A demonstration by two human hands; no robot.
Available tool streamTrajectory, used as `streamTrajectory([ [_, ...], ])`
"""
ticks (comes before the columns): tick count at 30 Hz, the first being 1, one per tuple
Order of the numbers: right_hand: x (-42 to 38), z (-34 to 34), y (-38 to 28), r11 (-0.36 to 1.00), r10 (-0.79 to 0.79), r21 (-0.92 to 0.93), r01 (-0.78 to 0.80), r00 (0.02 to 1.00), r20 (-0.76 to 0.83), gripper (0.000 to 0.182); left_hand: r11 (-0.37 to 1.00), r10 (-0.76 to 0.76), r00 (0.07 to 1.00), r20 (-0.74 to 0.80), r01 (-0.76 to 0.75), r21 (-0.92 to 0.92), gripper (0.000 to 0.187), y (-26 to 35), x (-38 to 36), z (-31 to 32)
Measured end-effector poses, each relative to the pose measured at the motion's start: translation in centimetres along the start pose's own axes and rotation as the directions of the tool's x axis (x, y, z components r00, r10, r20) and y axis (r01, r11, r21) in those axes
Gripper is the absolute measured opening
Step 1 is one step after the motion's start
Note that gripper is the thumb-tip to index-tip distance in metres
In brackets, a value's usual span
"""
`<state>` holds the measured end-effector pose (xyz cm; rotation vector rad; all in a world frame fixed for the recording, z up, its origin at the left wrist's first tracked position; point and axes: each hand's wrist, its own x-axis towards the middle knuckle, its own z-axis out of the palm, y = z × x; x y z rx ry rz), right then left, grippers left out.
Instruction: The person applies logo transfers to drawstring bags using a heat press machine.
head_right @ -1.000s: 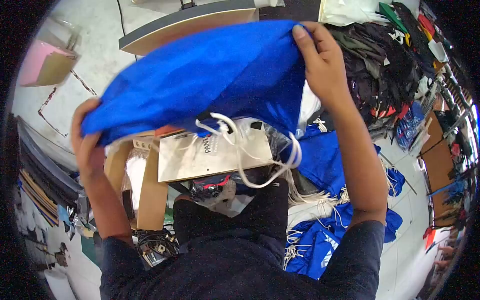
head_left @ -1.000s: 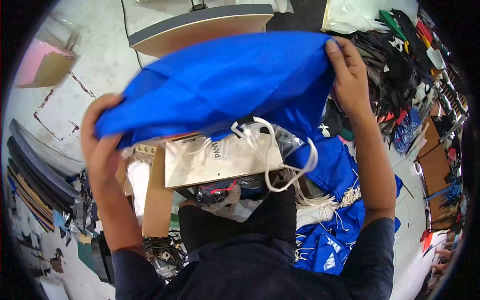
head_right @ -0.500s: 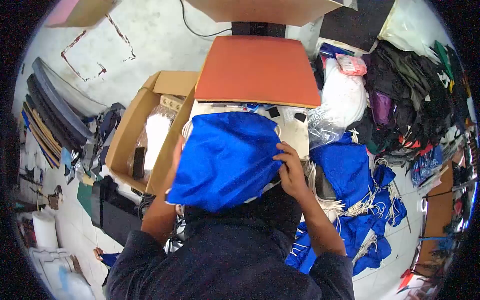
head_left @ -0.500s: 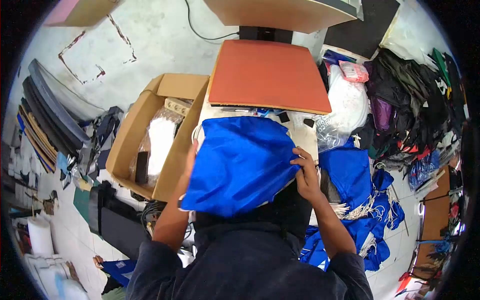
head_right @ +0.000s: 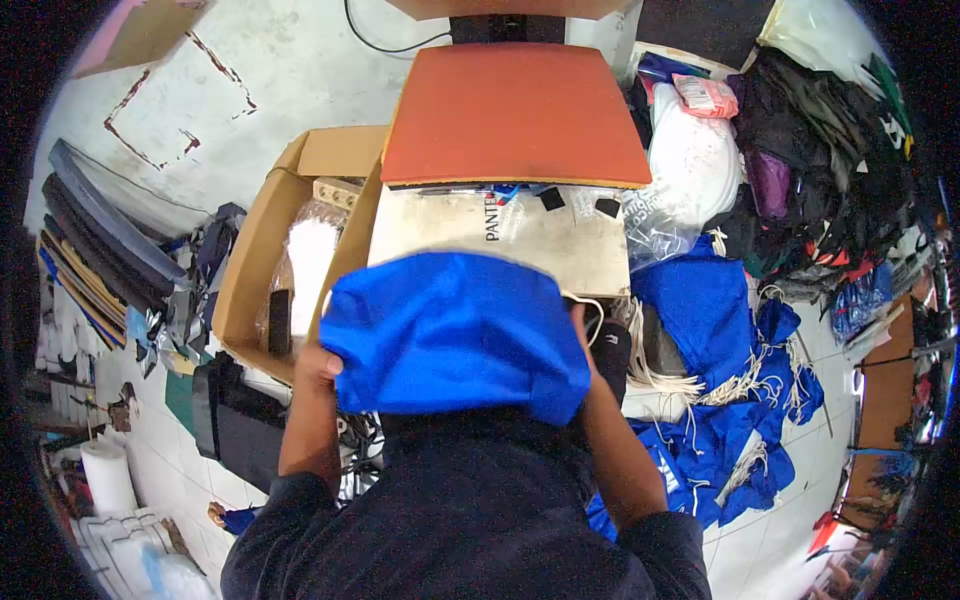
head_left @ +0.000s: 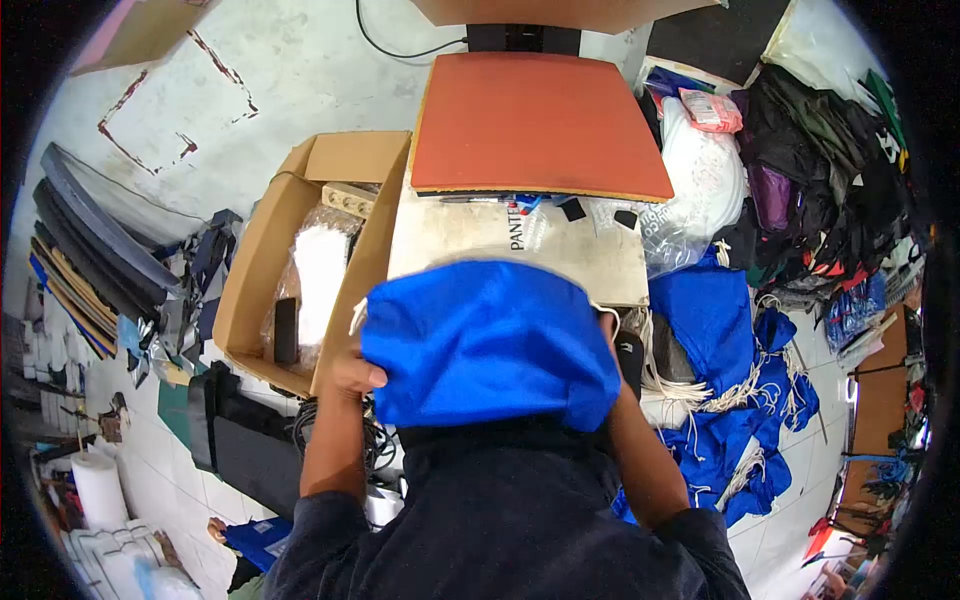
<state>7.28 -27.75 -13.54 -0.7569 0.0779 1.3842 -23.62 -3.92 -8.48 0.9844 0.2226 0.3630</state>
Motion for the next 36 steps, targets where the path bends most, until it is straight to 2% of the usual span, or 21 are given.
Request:
streamTrajectory([
  [2, 2.2, 2.7, 1.0, 0.998, 0.054, 0.030, -0.054, 0.999, 0.001, 0.083, 0.992, -0.016, 1.000, 0.013, 0.017, -0.124, 0.083, -1.2, -0.2, -1.1],
  [3, 2.9, 3.6, 0.9, 0.995, 0.045, 0.087, -0.047, 0.998, 0.034, 0.089, 0.985, -0.020, 0.996, -0.086, 0.005, -0.173, 0.084, -1.1, 0.0, -1.1],
  [4, 3.3, 3.4, 0.5, 0.981, 0.044, 0.165, -0.103, 0.945, 0.325, 0.079, 0.975, -0.032, 0.982, -0.186, -0.011, -0.222, 0.085, -1.1, 0.0, -1.0],
  [5, 3.5, 4.1, -0.1, 0.980, 0.049, 0.165, -0.108, 0.944, 0.325, 0.079, 0.989, 0.094, 0.969, -0.227, -0.116, -0.087, 0.086, 2.0, 2.4, 3.5],
  [7, 3.0, 7.1, -3.0, 0.887, -0.252, -0.237, 0.397, 0.844, 0.473, 0.074, 0.975, 0.222, 0.944, -0.243, -0.216, 0.052, 0.086, 3.8, 2.8, 2.9],
  [9, 0.4, 9.9, -7.5, 0.832, -0.271, -0.301, 0.465, 0.815, 0.512, 0.070, 0.931, 0.326, 0.938, -0.119, -0.297, 0.210, 0.083, 7.3, 3.2, 5.3],
  [11, -2.1, 12.3, -11.5, 0.481, -0.356, -0.610, 0.630, 0.776, 0.520, 0.064, 0.909, 0.382, 0.919, -0.095, -0.355, 0.219, 0.078, 10.8, 4.0, 8.0],
  [13, -4.5, 14.4, -14.4, 0.322, -0.466, -0.656, 0.683, 0.717, 0.518, 0.055, 0.622, 0.648, 0.762, -0.004, -0.526, 0.579, 0.072, 13.2, 5.3, 8.7],
  [14, -5.4, 15.2, -16.0, 0.233, -0.451, -0.691, 0.684, 0.706, 0.546, 0.049, 0.610, 0.659, 0.752, 0.011, -0.543, 0.577, 0.072, 14.3, 6.3, 9.7],
  [15, -6.1, 15.8, -17.5, 0.004, -0.437, -0.752, 0.659, 0.677, 0.592, 0.045, 0.525, 0.673, 0.739, 0.009, -0.486, 0.699, 0.067, 15.3, 7.3, 11.0],
  [17, -6.9, 16.7, -19.8, -0.175, -0.541, -0.824, 0.539, 0.646, 0.538, 0.044, 0.419, 0.696, 0.718, 0.021, -0.429, 0.800, 0.064, 17.8, 8.5, 12.2],
  [19, -8.2, 17.8, -22.2, -0.038, -0.577, -0.928, 0.371, 0.750, 0.323, 0.046, -0.032, 0.507, 0.806, 0.304, -0.335, 0.942, 0.055, 20.8, 9.1, 12.0],
  [21, -8.5, 19.0, -24.1, -0.064, -0.583, -0.936, 0.345, 0.749, 0.316, 0.044, -0.055, 0.500, 0.797, 0.338, -0.360, 0.931, 0.048, 22.1, 10.6, 12.1],
  [24, -5.9, 18.8, -28.4, 0.091, -0.591, -0.931, 0.353, 0.772, 0.235, 0.040, 0.045, 0.564, 0.801, 0.202, -0.274, 0.961, 0.041, 23.8, 14.4, 12.3],
  [25, -3.8, 19.6, -29.0, 0.078, -0.642, -0.872, 0.483, 0.694, 0.327, 0.038, 0.051, 0.530, 0.842, 0.101, -0.151, 0.987, 0.044, 24.5, 16.1, 11.4],
  [27, 1.4, 19.2, -32.1, 0.215, -0.627, -0.817, 0.535, 0.717, 0.305, 0.036, 0.313, 0.572, 0.820, 0.015, -0.236, 0.920, 0.053, 23.7, 21.4, 9.0],
  [29, 6.8, 20.2, -33.7, 0.467, -0.548, -0.709, 0.529, 0.802, 0.238, 0.033, 0.382, 0.554, 0.832, 0.037, -0.293, 0.876, 0.060, 23.2, 27.2, 5.6],
  [31, 13.0, 19.6, -35.5, 0.575, -0.504, -0.651, 0.495, 0.842, 0.195, 0.029, 0.486, 0.527, 0.833, -0.170, -0.131, 0.864, 0.060, 21.8, 33.2, 1.1],
  [33, 20.8, 16.9, -37.7, 0.412, -0.590, -0.750, 0.518, 0.778, 0.214, 0.029, 0.494, 0.538, 0.785, -0.307, 0.001, 0.869, 0.062, 19.9, 38.1, -2.0],
  [35, 25.3, 16.0, -38.9, -0.137, -0.689, -0.917, 0.374, 0.629, 0.359, 0.034, 0.161, 0.662, 0.727, -0.183, 0.100, 0.982, 0.064, 18.9, 41.9, -4.8],
  [36, 26.5, 15.9, -39.0, -0.315, -0.651, -0.822, 0.475, 0.522, 0.551, 0.038, 0.075, 0.653, 0.733, -0.189, 0.185, 0.980, 0.062, 19.0, 42.7, -4.1],
])
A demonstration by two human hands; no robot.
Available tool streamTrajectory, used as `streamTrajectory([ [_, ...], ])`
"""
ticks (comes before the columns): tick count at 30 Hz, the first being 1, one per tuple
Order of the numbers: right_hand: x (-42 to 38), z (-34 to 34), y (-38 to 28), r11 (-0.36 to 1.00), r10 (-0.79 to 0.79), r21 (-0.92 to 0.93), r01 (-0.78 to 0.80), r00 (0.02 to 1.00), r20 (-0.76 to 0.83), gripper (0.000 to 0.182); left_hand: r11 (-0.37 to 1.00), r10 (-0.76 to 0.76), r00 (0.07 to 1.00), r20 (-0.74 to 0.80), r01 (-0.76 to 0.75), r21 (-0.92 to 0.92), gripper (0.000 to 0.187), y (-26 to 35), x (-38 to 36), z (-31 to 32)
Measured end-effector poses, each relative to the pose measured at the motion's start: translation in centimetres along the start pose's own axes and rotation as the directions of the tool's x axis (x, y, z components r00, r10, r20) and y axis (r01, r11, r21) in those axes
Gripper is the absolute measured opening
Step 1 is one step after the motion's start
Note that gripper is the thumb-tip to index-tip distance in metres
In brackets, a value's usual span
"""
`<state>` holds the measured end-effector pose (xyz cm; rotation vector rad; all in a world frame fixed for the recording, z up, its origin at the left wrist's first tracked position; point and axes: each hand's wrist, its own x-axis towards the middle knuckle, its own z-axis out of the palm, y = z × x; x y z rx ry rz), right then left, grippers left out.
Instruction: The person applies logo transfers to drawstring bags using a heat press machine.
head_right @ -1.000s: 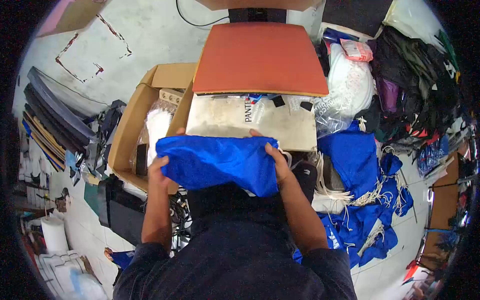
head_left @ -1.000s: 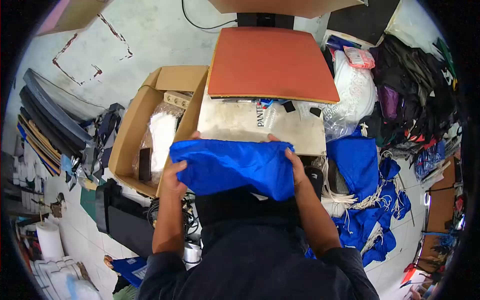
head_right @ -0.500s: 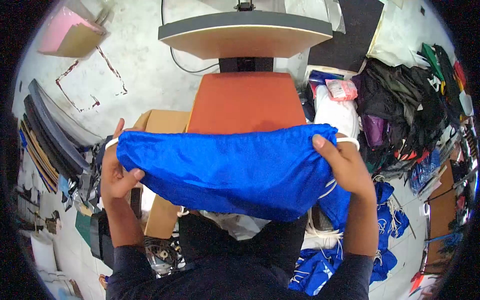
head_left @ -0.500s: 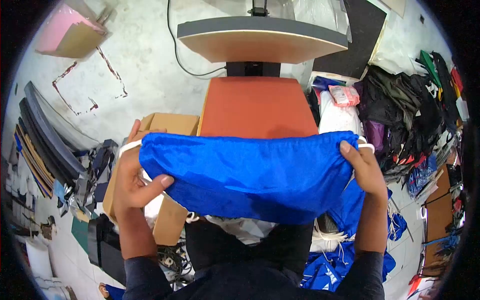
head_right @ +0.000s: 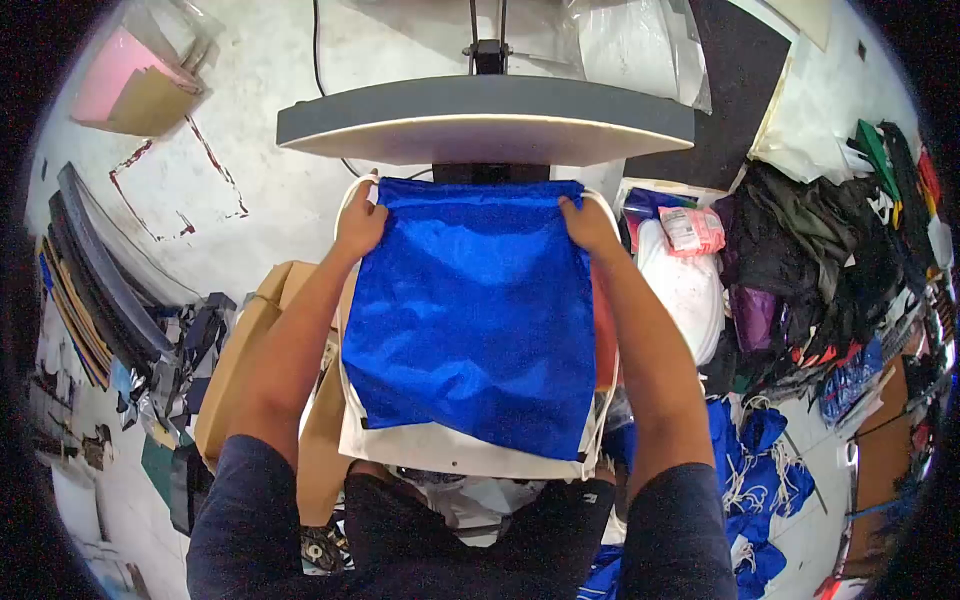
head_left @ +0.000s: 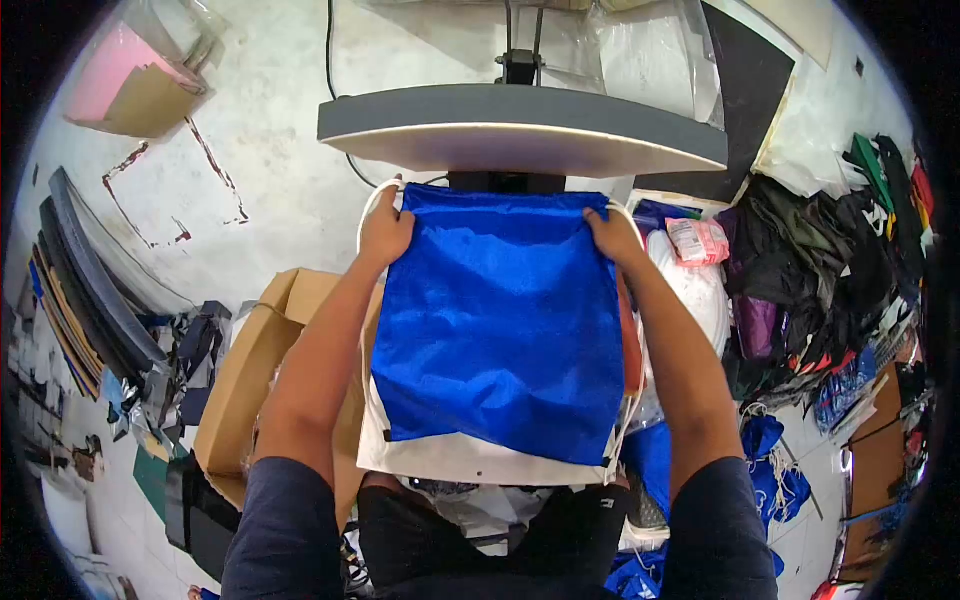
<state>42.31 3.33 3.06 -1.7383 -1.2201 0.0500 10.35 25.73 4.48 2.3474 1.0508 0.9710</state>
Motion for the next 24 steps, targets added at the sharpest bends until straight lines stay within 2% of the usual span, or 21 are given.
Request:
streamTrajectory([
  [1, 0.4, 0.9, 0.7, 0.971, 0.008, -0.237, -0.023, 0.998, -0.065, 0.044, 1.000, 0.000, 1.000, -0.002, 0.000, 0.000, 0.062, -0.6, 0.9, 1.0],
  [3, 0.8, 1.8, 1.7, 0.881, 0.227, -0.420, -0.218, 0.973, -0.030, 0.053, 0.975, -0.080, 0.995, 0.058, 0.066, 0.213, 0.059, -1.7, 2.5, 2.9],
  [4, 0.2, 2.4, 1.9, 0.880, 0.234, -0.418, -0.224, 0.972, -0.028, 0.053, 0.969, -0.098, 0.989, 0.109, 0.070, 0.239, 0.060, -2.4, 2.7, 3.1],
  [6, -1.1, 3.8, 2.1, 0.697, 0.276, -0.660, -0.280, 0.954, -0.114, 0.061, 0.965, -0.081, 0.984, 0.156, 0.039, 0.259, 0.056, -3.8, 2.7, 3.5],
  [7, -0.9, 4.0, 2.6, 0.699, 0.279, -0.660, -0.276, 0.955, -0.105, 0.061, 0.962, -0.061, 0.979, 0.195, 0.006, 0.272, 0.054, -4.5, 2.6, 3.5],
  [9, -0.6, 3.5, 3.7, 0.794, 0.418, -0.488, -0.363, 0.909, 0.004, 0.066, 0.977, -0.075, 0.968, 0.240, 0.023, 0.212, 0.050, -5.9, 2.4, 3.6],
  [10, -0.4, 3.3, 4.1, 0.841, 0.338, -0.493, -0.221, 0.927, 0.160, 0.068, 0.989, -0.081, 0.956, 0.281, 0.042, 0.144, 0.047, -6.5, 2.3, 3.8],
  [11, -1.0, 3.0, 4.7, 0.838, 0.350, -0.495, -0.230, 0.923, 0.162, 0.068, 0.989, -0.084, 0.953, 0.293, 0.043, 0.143, 0.047, -7.0, 2.1, 4.3],
  [13, -3.9, 0.4, -0.6, 0.941, 0.243, -0.312, -0.130, 0.902, 0.357, 0.067, 0.977, -0.143, 0.974, 0.176, 0.110, 0.181, 0.043, -6.1, 0.6, 4.6],
  [14, -6.0, -0.1, -1.4, 0.945, 0.170, -0.317, -0.075, 0.943, 0.287, 0.065, 0.976, -0.139, 0.977, 0.161, 0.107, 0.192, 0.040, -6.3, 0.5, 4.7],
  [15, -8.0, 0.4, 1.5, 0.980, 0.131, -0.175, -0.089, 0.960, 0.247, 0.064, 0.972, -0.133, 0.979, 0.155, 0.098, 0.214, 0.038, -7.0, 0.6, 4.9],
  [16, -10.0, -0.9, 0.3, 0.973, 0.158, -0.209, -0.097, 0.942, 0.297, 0.063, 0.978, -0.014, 0.998, 0.055, 0.002, 0.207, 0.037, -8.3, 0.5, 5.7],
  [17, -11.9, -2.8, -2.1, 0.964, 0.193, -0.243, -0.111, 0.918, 0.345, 0.061, 0.980, -0.016, 0.996, 0.090, -0.003, 0.198, 0.038, -8.3, 0.8, 5.6],
  [18, -13.5, -4.8, -4.3, 0.968, 0.224, -0.188, -0.166, 0.909, 0.352, 0.058, 0.981, -0.014, 0.997, 0.075, -0.001, 0.192, 0.040, -8.5, 1.0, 5.9],
  [19, -15.3, -6.2, -5.5, 0.967, 0.251, -0.129, -0.219, 0.898, 0.362, 0.056, 0.976, -0.111, 0.988, 0.104, 0.089, 0.199, 0.042, -7.6, 0.8, 5.5],
  [20, -17.1, -6.9, -5.0, 0.985, 0.169, -0.076, -0.155, 0.956, 0.241, 0.048, 0.982, -0.089, 0.992, 0.087, 0.073, 0.176, 0.046, -8.5, 1.0, 5.7],
  [21, -18.8, -7.5, -7.0, 0.961, 0.276, 0.012, -0.278, 0.957, 0.094, 0.034, 0.977, -0.146, 0.983, 0.116, 0.124, 0.174, 0.050, -8.8, 0.8, 5.5],
  [22, -21.1, -8.2, -7.1, 0.947, 0.320, -0.027, -0.320, 0.947, 0.007, 0.028, 0.976, -0.152, 0.981, 0.120, 0.129, 0.178, 0.053, -7.7, 0.0, 4.7],
  [23, -23.3, -8.8, -6.9, 0.932, 0.350, -0.063, -0.356, 0.933, -0.085, 0.025, 0.983, -0.184, 0.972, 0.148, 0.179, 0.048, 0.055, -7.6, -1.0, 4.1],
  [24, -26.3, -8.6, -5.5, 0.919, 0.395, 0.043, -0.393, 0.911, -0.118, 0.028, 0.984, -0.180, 0.967, 0.181, 0.177, 0.035, 0.055, -6.6, -2.3, 3.2],
])
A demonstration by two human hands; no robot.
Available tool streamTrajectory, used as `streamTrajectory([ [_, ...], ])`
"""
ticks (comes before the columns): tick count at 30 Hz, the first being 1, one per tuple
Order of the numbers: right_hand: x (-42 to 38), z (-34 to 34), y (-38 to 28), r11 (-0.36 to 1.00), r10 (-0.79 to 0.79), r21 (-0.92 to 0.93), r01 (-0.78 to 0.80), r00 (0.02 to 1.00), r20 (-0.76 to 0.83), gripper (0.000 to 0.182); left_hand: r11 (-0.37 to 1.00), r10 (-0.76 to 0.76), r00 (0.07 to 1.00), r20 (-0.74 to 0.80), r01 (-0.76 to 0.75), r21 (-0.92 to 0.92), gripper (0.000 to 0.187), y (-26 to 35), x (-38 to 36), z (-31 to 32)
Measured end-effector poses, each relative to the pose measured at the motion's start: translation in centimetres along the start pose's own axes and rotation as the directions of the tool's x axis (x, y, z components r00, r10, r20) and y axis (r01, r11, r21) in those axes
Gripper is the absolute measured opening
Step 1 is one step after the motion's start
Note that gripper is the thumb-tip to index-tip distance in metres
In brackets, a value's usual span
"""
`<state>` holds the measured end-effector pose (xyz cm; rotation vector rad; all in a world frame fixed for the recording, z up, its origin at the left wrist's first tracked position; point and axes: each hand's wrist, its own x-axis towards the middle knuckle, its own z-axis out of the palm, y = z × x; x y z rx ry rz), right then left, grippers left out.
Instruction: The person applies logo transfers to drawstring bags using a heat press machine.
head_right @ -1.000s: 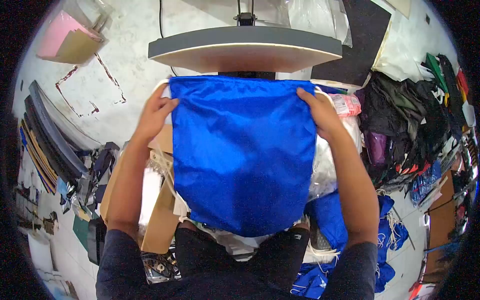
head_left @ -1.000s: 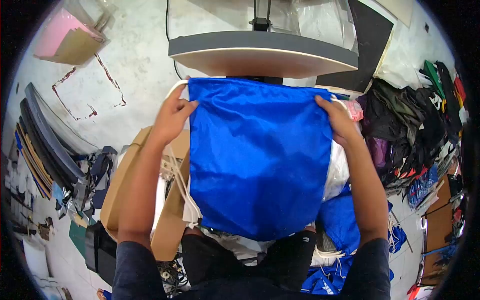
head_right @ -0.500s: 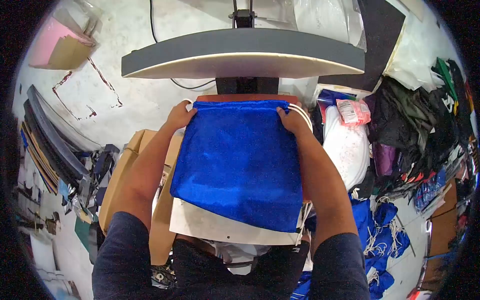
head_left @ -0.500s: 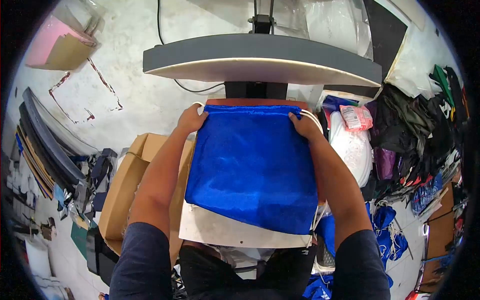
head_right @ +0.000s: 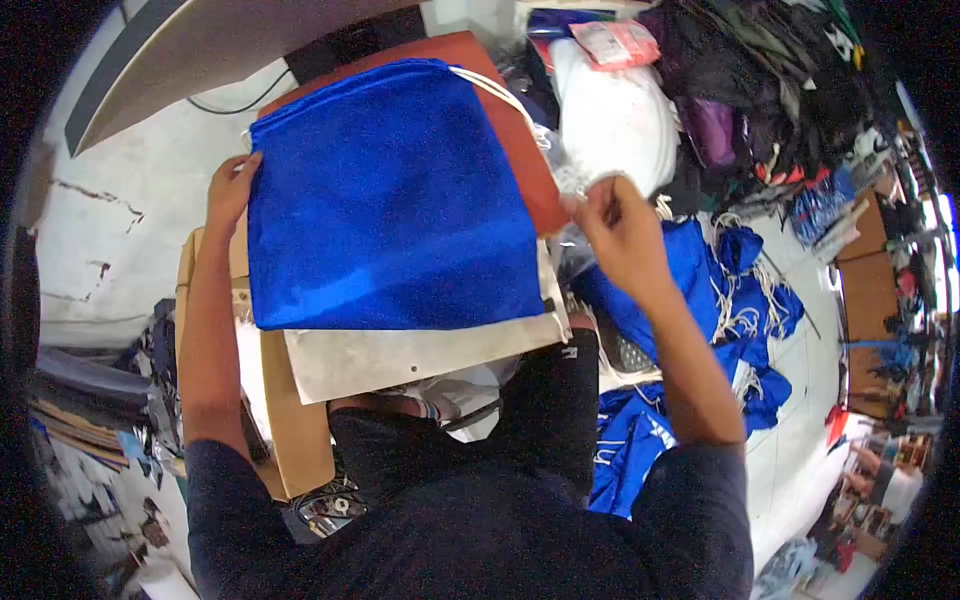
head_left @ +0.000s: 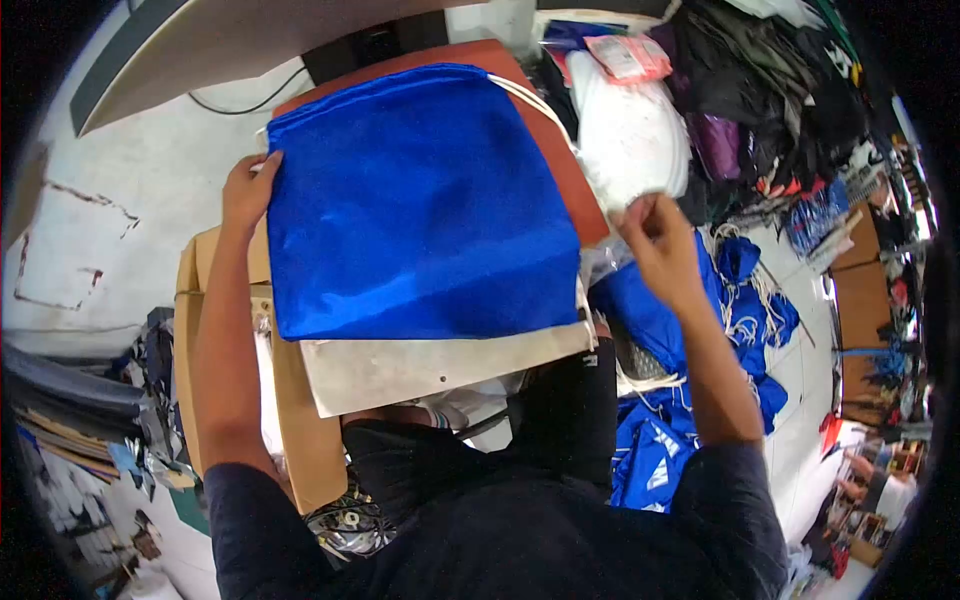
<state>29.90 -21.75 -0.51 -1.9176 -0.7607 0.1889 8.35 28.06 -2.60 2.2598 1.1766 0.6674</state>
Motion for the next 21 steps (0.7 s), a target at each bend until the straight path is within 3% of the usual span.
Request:
streamTrajectory([
  [2, -4.2, -0.5, 3.5, 0.993, 0.100, -0.079, -0.089, 0.985, 0.142, 0.024, 1.000, 0.007, 0.999, 0.039, -0.007, -0.005, 0.055, 1.2, -3.1, -1.4],
  [3, -6.5, 0.0, 5.1, 0.995, 0.092, -0.055, -0.085, 0.983, 0.160, 0.033, 1.000, -0.010, 0.998, 0.060, 0.009, 0.011, 0.054, 1.8, -4.7, -1.8],
  [5, -8.7, 0.9, 5.3, 0.968, -0.170, -0.127, 0.216, 0.939, 0.299, 0.047, 0.999, -0.020, 0.997, 0.080, 0.017, 0.038, 0.053, 2.3, -6.1, -2.3],
  [6, -9.2, 1.6, 5.4, 0.970, -0.171, -0.120, 0.214, 0.941, 0.292, 0.047, 0.997, 0.006, 0.998, 0.058, -0.010, 0.074, 0.052, 2.3, -6.6, -2.2],
  [8, -10.0, 2.7, 5.1, 0.903, -0.168, -0.322, 0.284, 0.924, 0.343, 0.055, 0.992, 0.048, 0.998, 0.043, -0.052, 0.114, 0.051, 2.4, -7.2, -2.0],
  [9, -10.3, 2.7, 4.8, 0.905, -0.167, -0.322, 0.277, 0.929, 0.329, 0.055, 0.991, 0.040, 0.999, 0.022, -0.043, 0.126, 0.048, 2.3, -7.2, -1.8],
  [11, -10.2, 2.1, 4.0, 0.954, 0.226, -0.265, -0.139, 0.915, 0.333, 0.056, 0.990, 0.042, 0.999, -0.007, -0.041, 0.134, 0.044, 2.0, -7.0, -1.5],
  [12, -10.8, 1.5, 4.1, 0.953, 0.244, -0.249, -0.174, 0.927, 0.285, 0.042, 0.986, 0.058, 0.998, -0.020, -0.054, 0.160, 0.041, 1.6, -6.9, -1.5],
  [13, -11.1, 0.7, 5.0, 0.955, 0.241, -0.242, -0.174, 0.929, 0.282, 0.042, 0.980, 0.073, 0.997, -0.032, -0.066, 0.185, 0.038, 1.1, -6.8, -1.4],
  [15, -11.1, -1.2, 7.8, 0.848, 0.268, -0.528, -0.036, 0.889, 0.371, 0.030, 0.979, 0.122, 0.991, -0.060, -0.110, 0.170, 0.032, 1.0, -6.9, -1.0],
  [16, -10.9, -2.0, 8.9, 0.850, 0.262, -0.526, -0.033, 0.892, 0.369, 0.030, 0.980, 0.125, 0.991, -0.052, -0.115, 0.165, 0.029, 1.6, -7.3, -0.8],
  [18, -9.6, -3.0, 10.3, 0.813, 0.140, -0.583, 0.010, 0.967, 0.211, 0.023, 0.988, 0.107, 0.993, -0.056, -0.100, 0.113, 0.022, 2.2, -7.6, -0.7],
  [19, -8.2, -3.0, 9.0, 0.814, 0.121, -0.580, 0.024, 0.970, 0.211, 0.023, 0.989, 0.110, 0.991, -0.075, -0.101, 0.112, 0.022, 1.6, -7.2, -0.2],
  [21, -5.6, -3.1, 5.5, 0.933, 0.052, -0.339, -0.117, 0.979, -0.195, 0.026, 0.993, 0.116, 0.982, -0.150, -0.118, -0.009, 0.019, 0.4, -6.3, 0.0],
])
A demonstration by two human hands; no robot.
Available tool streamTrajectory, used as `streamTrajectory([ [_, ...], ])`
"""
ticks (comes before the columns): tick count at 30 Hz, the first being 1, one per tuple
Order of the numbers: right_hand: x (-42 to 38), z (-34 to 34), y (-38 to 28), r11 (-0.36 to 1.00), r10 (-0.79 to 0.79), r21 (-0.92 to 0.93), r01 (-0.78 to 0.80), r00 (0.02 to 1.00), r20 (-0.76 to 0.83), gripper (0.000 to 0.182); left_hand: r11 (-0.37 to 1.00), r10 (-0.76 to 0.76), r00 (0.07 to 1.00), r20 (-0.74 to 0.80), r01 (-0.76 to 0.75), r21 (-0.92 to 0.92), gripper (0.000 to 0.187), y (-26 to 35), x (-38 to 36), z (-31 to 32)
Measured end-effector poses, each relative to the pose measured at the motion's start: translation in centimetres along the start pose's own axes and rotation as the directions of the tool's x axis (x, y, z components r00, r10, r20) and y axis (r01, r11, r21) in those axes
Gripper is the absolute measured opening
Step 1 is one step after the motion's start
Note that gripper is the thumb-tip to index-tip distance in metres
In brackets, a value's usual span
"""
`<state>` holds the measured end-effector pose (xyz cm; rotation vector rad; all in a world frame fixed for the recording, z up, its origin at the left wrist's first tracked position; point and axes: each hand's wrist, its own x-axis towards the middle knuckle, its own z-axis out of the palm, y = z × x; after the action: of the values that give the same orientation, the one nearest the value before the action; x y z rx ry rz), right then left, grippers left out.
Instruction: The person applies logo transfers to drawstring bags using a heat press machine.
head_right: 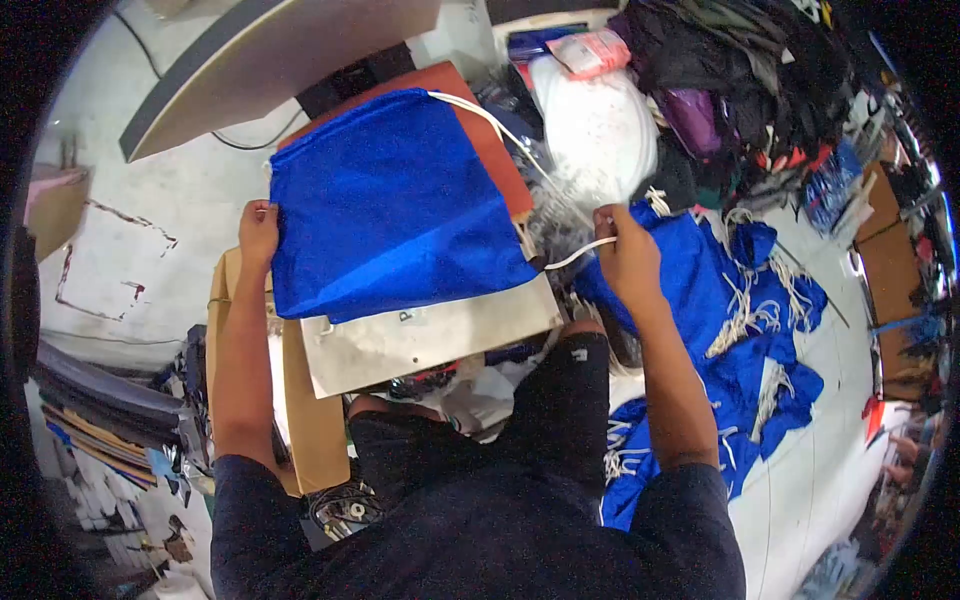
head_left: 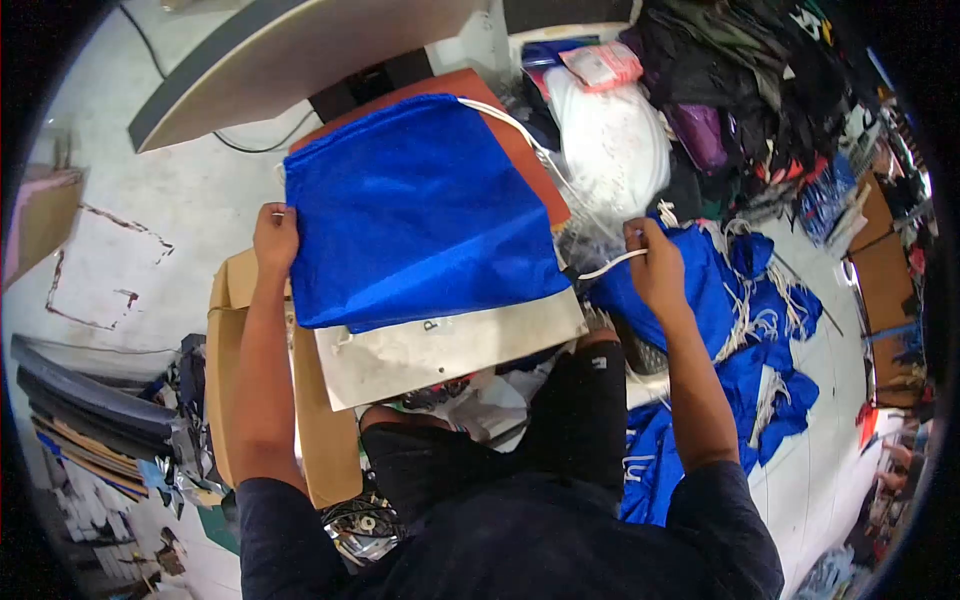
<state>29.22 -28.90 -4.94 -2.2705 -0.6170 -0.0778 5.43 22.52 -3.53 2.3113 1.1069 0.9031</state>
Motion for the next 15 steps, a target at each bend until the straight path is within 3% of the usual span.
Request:
streamTrajectory([
  [1, 0.8, -1.2, -1.1, 0.994, -0.098, 0.062, 0.091, 0.987, 0.130, 0.035, 0.998, -0.046, 0.999, 0.024, 0.047, -0.046, 0.017, 0.8, -0.3, -0.4],
  [2, 1.5, -2.0, -2.1, 0.991, -0.122, 0.073, 0.114, 0.984, 0.128, 0.035, 0.998, -0.048, 0.999, -0.001, 0.048, -0.045, 0.017, 1.5, -0.3, -0.7],
  [3, 2.2, -2.7, -3.0, 0.979, -0.177, -0.018, 0.202, 0.893, 0.414, 0.042, 0.995, -0.076, 0.997, 0.017, 0.077, -0.065, 0.018, 1.5, -0.3, -0.7],
  [4, 2.8, -3.1, -3.4, 0.947, -0.178, -0.085, 0.311, 0.725, 0.665, 0.049, 0.991, -0.103, 0.994, 0.037, 0.106, -0.085, 0.019, 1.4, -0.1, -0.8],
  [5, 4.4, -2.4, -2.4, 0.925, -0.336, 0.133, 0.357, 0.599, 0.726, 0.060, 0.984, -0.119, 0.990, 0.075, 0.128, -0.125, 0.019, 1.0, 0.3, -0.7],
  [6, 6.2, -1.7, -2.4, 0.915, -0.355, 0.137, 0.380, 0.594, 0.722, 0.060, 0.983, -0.122, 0.991, 0.051, 0.127, -0.131, 0.019, 1.1, 0.5, -0.8],
  [8, 10.3, 0.0, -3.0, 0.884, -0.359, 0.459, -0.086, 0.505, 0.785, 0.056, 0.942, -0.202, 0.970, 0.138, 0.231, -0.242, 0.023, 1.6, 0.7, -0.9],
  [10, 13.9, 2.8, -4.9, 0.885, -0.280, 0.465, 0.030, 0.832, 0.479, 0.025, 0.936, -0.219, 0.970, 0.107, 0.240, -0.257, 0.026, 1.3, 1.6, -0.3],
  [11, 16.0, 5.1, -5.7, 0.928, -0.246, 0.355, 0.112, 0.901, 0.359, 0.024, 0.932, -0.229, 0.968, 0.105, 0.249, -0.263, 0.030, 1.1, 2.2, -0.1],
  [14, 19.4, 9.6, -9.4, 0.926, -0.329, 0.287, 0.245, 0.896, 0.297, 0.035, 0.905, -0.255, 0.959, 0.123, 0.281, -0.319, 0.035, 1.9, 3.8, 0.3],
  [15, 20.3, 11.1, -10.5, 0.872, -0.490, 0.095, 0.481, 0.855, 0.169, 0.038, 0.895, -0.262, 0.953, 0.151, 0.298, -0.331, 0.033, 2.1, 4.5, 0.3],
])
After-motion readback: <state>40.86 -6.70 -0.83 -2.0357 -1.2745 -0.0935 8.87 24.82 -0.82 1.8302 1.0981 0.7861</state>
